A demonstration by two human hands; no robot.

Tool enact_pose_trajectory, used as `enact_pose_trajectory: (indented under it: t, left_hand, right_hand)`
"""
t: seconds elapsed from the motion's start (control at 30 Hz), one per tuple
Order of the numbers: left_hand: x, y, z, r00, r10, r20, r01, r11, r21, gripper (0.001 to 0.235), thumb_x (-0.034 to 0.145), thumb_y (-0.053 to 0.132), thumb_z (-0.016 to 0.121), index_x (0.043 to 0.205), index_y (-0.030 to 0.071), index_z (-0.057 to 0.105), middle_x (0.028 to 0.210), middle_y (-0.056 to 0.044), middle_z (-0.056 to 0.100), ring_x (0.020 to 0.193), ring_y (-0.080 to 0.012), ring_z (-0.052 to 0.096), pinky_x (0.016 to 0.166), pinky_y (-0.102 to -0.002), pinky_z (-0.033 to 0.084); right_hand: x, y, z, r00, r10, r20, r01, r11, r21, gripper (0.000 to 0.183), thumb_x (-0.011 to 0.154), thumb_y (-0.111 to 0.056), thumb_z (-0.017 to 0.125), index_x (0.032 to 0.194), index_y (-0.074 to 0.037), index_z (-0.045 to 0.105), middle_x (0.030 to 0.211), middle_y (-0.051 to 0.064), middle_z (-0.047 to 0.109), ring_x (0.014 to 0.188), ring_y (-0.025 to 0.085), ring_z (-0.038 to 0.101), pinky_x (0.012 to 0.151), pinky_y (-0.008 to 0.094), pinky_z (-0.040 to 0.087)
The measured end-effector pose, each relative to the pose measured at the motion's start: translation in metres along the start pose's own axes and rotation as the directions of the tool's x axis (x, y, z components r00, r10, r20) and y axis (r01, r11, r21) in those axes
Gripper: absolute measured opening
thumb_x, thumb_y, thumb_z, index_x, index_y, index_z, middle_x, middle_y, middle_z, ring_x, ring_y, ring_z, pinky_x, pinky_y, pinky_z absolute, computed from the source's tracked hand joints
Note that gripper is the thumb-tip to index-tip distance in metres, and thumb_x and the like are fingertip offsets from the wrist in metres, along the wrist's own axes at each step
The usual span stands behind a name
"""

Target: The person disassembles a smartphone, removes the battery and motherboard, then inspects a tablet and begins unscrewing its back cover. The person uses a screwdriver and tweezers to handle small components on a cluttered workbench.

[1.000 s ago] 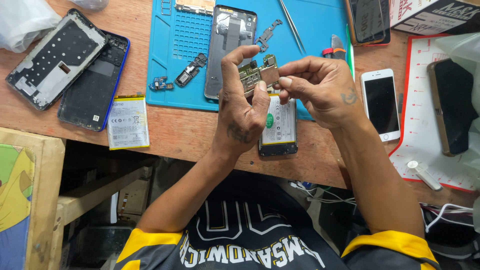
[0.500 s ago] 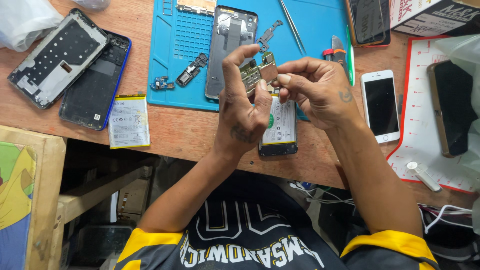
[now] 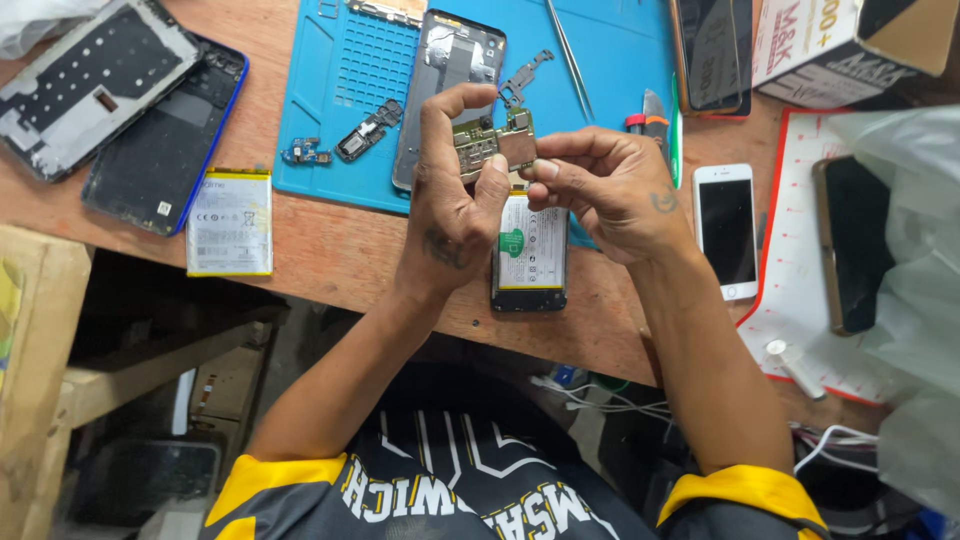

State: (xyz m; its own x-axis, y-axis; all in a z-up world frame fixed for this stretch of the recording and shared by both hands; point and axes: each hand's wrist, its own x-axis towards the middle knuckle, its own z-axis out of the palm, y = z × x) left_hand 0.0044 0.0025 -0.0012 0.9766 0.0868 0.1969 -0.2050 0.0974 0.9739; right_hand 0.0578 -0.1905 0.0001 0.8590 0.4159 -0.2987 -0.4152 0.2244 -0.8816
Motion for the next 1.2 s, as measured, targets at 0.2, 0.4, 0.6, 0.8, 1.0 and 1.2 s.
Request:
enact_pose_trajectory:
  t: [0.2,0.4,0.6,0.8,1.0,1.2]
  left_hand:
    - [0.003,0.002,0.004,0.999,0.054,-0.005,-0.053,0.994,0.099,0.046,0.097,0.003,0.051,0.142,0.002,0.040,0.126,-0.018,0.061,0.111,-0.0219,0.068,0.101,-0.038,0.057]
    - [0.004,-0.003,0.005,0.991,0.136,0.016,-0.137,0.974,0.183,0.041,0.100,0.000,0.052,0.139,0.001,0.040,0.131,-0.021,0.058,0.117,-0.0265,0.067,0.105,-0.041,0.055]
    - [0.002,-0.002,0.004,1.000,-0.025,0.011,0.024,0.996,0.081,0.045,0.098,0.005,0.049,0.142,0.002,0.038,0.120,-0.018,0.066,0.097,-0.0221,0.074,0.090,-0.037,0.060]
    - [0.002,0.006,0.008,0.995,0.100,-0.009,-0.097,0.980,0.175,0.045,0.099,0.004,0.050,0.143,0.002,0.038,0.127,-0.021,0.062,0.103,-0.0236,0.073,0.093,-0.038,0.059]
    - [0.000,0.000,0.007,0.999,-0.051,-0.018,0.052,0.995,0.084,0.044,0.097,0.007,0.048,0.140,0.004,0.040,0.104,-0.016,0.072,0.097,-0.0191,0.073,0.090,-0.035,0.059]
    - [0.000,-0.009,0.005,0.988,0.124,-0.094,-0.119,0.991,0.056,0.044,0.098,0.004,0.052,0.140,-0.001,0.041,0.124,-0.018,0.059,0.111,-0.0220,0.067,0.098,-0.035,0.059]
  right_hand:
    - [0.000,0.001,-0.007,1.000,-0.020,-0.007,0.020,0.999,-0.029,0.019,0.095,0.001,0.072,0.113,0.006,0.068,0.105,0.017,0.074,0.087,0.020,0.074,0.079,0.035,0.063]
    - [0.006,0.008,-0.014,0.999,0.023,-0.032,-0.024,1.000,-0.001,0.017,0.094,0.001,0.073,0.110,0.005,0.070,0.098,0.015,0.074,0.080,0.018,0.072,0.075,0.031,0.061]
    - [0.009,0.013,-0.016,0.999,0.044,-0.025,-0.042,0.997,0.060,0.016,0.094,0.001,0.074,0.109,0.004,0.070,0.098,0.014,0.073,0.079,0.017,0.070,0.075,0.032,0.060]
    - [0.009,0.011,-0.012,0.999,0.011,-0.046,-0.009,0.999,0.047,0.017,0.091,0.000,0.074,0.107,0.004,0.070,0.097,0.015,0.075,0.079,0.018,0.071,0.073,0.030,0.060]
    - [0.008,0.012,-0.004,0.994,-0.104,-0.018,0.102,0.991,-0.092,0.017,0.095,-0.003,0.075,0.109,0.006,0.070,0.099,0.014,0.074,0.080,0.016,0.070,0.073,0.029,0.059]
    - [0.003,0.002,0.004,0.994,-0.107,0.036,0.111,0.988,-0.105,0.025,0.093,-0.007,0.076,0.113,0.007,0.070,0.102,0.014,0.075,0.085,0.017,0.073,0.079,0.032,0.063]
